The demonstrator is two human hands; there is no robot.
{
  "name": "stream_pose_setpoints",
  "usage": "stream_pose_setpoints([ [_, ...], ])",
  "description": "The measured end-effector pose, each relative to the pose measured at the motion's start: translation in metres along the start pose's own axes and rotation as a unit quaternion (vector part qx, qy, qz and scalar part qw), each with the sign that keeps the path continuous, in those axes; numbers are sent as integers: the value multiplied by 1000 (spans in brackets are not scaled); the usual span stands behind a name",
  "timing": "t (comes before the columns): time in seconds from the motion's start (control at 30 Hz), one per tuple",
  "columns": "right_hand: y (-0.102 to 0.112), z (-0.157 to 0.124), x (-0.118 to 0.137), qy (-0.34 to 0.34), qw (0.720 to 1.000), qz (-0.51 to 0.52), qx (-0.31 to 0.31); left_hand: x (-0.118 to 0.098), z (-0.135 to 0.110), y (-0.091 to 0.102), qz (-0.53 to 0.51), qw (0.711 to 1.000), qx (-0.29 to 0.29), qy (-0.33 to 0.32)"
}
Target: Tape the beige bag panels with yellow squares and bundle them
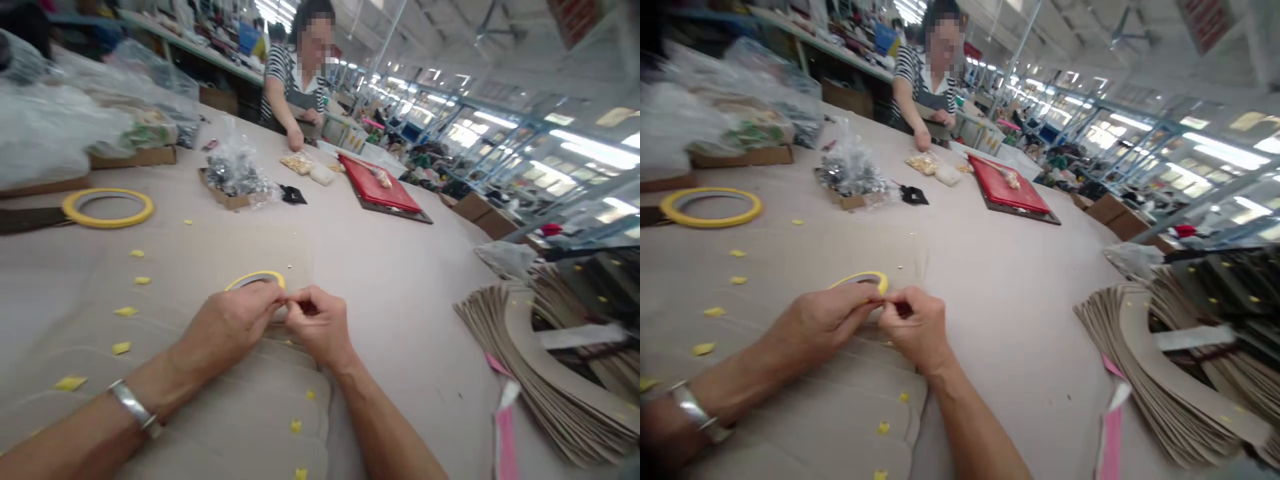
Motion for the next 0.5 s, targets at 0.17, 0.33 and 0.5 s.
stream_pose_setpoints([
  [0.17,0,6,-15,-219,962,162,6,-14,5,-7,27,996,-52,-65],
  [0.33,17,19,-35,-290,946,139,31,-10,4,-8,128,991,16,-34],
  [0.5,23,20,-41,-275,956,87,63,-9,9,-14,178,973,144,21],
])
Point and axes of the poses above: each hand's wrist, its own z-axis towards the middle knuckle, its own y-axis out of the back of the hand, x = y × z, the point moved 2 cm from there along z, towards the middle knuckle, and after that the axes turned 2 degrees about -y, right-handed, at the moved point
